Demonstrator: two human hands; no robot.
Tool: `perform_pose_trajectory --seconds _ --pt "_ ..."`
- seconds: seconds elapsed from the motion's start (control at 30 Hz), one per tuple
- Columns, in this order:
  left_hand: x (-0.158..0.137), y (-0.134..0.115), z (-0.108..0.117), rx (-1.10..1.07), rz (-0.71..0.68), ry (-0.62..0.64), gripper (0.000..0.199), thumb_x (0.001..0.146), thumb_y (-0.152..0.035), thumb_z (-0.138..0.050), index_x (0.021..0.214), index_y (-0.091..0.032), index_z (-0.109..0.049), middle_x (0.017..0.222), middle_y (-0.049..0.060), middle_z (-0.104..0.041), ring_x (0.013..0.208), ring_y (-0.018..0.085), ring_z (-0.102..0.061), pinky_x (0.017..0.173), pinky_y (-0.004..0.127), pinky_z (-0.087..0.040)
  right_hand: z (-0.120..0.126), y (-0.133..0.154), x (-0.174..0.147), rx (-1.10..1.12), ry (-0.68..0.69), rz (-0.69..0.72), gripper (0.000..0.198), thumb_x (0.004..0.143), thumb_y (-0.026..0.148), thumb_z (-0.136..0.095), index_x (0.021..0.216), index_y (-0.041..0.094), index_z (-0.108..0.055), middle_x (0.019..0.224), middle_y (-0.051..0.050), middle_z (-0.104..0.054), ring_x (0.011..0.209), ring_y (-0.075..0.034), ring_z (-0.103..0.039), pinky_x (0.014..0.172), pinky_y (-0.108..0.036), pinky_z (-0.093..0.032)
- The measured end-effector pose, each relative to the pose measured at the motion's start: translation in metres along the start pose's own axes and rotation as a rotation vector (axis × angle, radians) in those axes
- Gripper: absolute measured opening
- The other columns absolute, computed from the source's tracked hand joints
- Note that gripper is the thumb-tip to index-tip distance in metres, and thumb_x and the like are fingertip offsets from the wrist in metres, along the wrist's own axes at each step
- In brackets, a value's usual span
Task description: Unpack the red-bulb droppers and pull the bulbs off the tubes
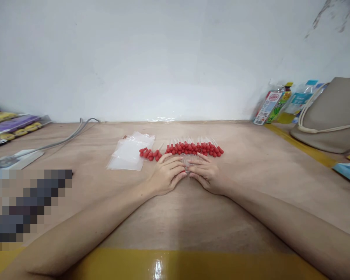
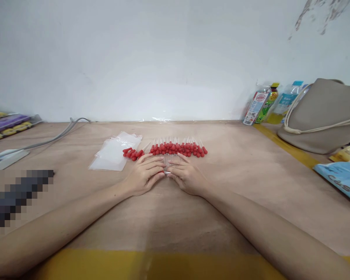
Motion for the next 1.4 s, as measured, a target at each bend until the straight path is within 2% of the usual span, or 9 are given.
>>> perform_pose_trajectory --seconds 0.17,0.5,0.7,0.97,1.13,1.2,1.27,1.33,1.4 --pt "-0.001 -0.001 -0.004 -0.015 -0.001 0.08 0.02 0.089 -0.027 -0.042 0.091 -0.019 -0.06 0.102 0.001 -0.067 0.114 0.018 -0.049 0.103 0.042 -0.023 0.002 0.005 -0.003 0.055 -0.06 0.075 0.016 0.084 0.017 -0.049 0.096 0.017 -0.061 0.095 -0.005 -0.068 0.105 -0.016 -0.057 0.101 -0.04 -0.04" --pt "-0.005 -0.001 -0.007 -0.094 0.016 0.163 0.022 0.091 -0.025 -0.037 0.09 -0.02 -0.058 0.101 0.0 -0.066 0.118 0.017 -0.046 0.103 0.041 -0.019 0.007 0.012 -0.008 0.044 -0.096 0.164 0.022 0.082 0.011 -0.051 0.102 0.015 -0.058 0.096 -0.007 -0.068 0.111 -0.018 -0.053 0.102 -0.04 -0.04" --pt "-0.009 -0.006 -0.002 -0.075 -0.028 0.143 0.021 0.09 -0.024 -0.039 0.087 -0.019 -0.059 0.101 0.001 -0.066 0.117 0.018 -0.046 0.103 0.041 -0.021 0.014 0.02 -0.009 0.015 -0.083 0.184 0.025 0.083 0.01 -0.049 0.107 0.015 -0.056 0.098 -0.007 -0.068 0.113 -0.018 -0.051 0.102 -0.042 -0.04" --pt "-0.012 -0.012 0.002 -0.044 -0.084 0.074 0.016 0.086 -0.026 -0.046 0.082 -0.017 -0.059 0.102 0.005 -0.062 0.109 0.02 -0.047 0.097 0.039 -0.032 0.015 0.025 -0.013 0.004 -0.075 0.227 0.03 0.081 0.005 -0.048 0.108 0.014 -0.057 0.1 -0.007 -0.067 0.115 -0.018 -0.05 0.103 -0.042 -0.039" --pt "-0.017 -0.01 0.006 -0.071 -0.094 0.063 0.013 0.085 -0.024 -0.048 0.082 -0.018 -0.059 0.103 0.005 -0.06 0.108 0.02 -0.045 0.094 0.038 -0.034 0.018 0.026 -0.015 0.023 -0.049 0.24 0.032 0.082 0.006 -0.046 0.112 0.015 -0.055 0.103 -0.006 -0.066 0.116 -0.018 -0.049 0.103 -0.042 -0.038" --pt "-0.021 0.0 0.009 -0.07 -0.044 0.045 0.013 0.086 -0.022 -0.048 0.083 -0.018 -0.06 0.103 0.005 -0.06 0.106 0.02 -0.046 0.092 0.038 -0.035 0.023 0.017 -0.017 0.018 -0.059 0.194 0.032 0.083 0.008 -0.047 0.112 0.017 -0.056 0.101 -0.005 -0.067 0.115 -0.018 -0.05 0.102 -0.043 -0.038" --pt "-0.026 0.013 0.013 -0.06 0.026 0.001 0.013 0.086 -0.022 -0.048 0.084 -0.018 -0.06 0.1 0.005 -0.059 0.098 0.019 -0.049 0.087 0.036 -0.038 0.029 0.0 -0.02 -0.006 -0.082 0.072 0.031 0.084 0.011 -0.047 0.111 0.021 -0.057 0.099 -0.004 -0.067 0.109 -0.019 -0.054 0.097 -0.043 -0.042" --pt "-0.03 0.025 0.019 -0.065 0.089 -0.073 0.013 0.085 -0.023 -0.049 0.086 -0.018 -0.061 0.093 0.005 -0.056 0.085 0.016 -0.05 0.077 0.032 -0.042 0.033 -0.02 -0.024 -0.047 -0.096 -0.099 0.027 0.085 0.017 -0.048 0.109 0.022 -0.06 0.09 -0.005 -0.067 0.092 -0.018 -0.061 0.084 -0.037 -0.048" --pt "-0.032 0.035 0.025 -0.087 0.145 -0.159 0.015 0.085 -0.024 -0.049 0.09 -0.018 -0.062 0.085 0.005 -0.052 0.078 0.014 -0.049 0.07 0.029 -0.043 0.033 -0.036 -0.027 -0.11 -0.092 -0.237 0.026 0.085 0.023 -0.048 0.107 0.02 -0.062 0.074 -0.004 -0.063 0.071 -0.015 -0.058 0.069 -0.031 -0.048"
Point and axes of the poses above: each hand's wrist, its own x-axis towards the middle knuckle, its own z-axis out of the back of the hand, y = z × x, the point moved 9 cm from there along x, towards the middle knuckle
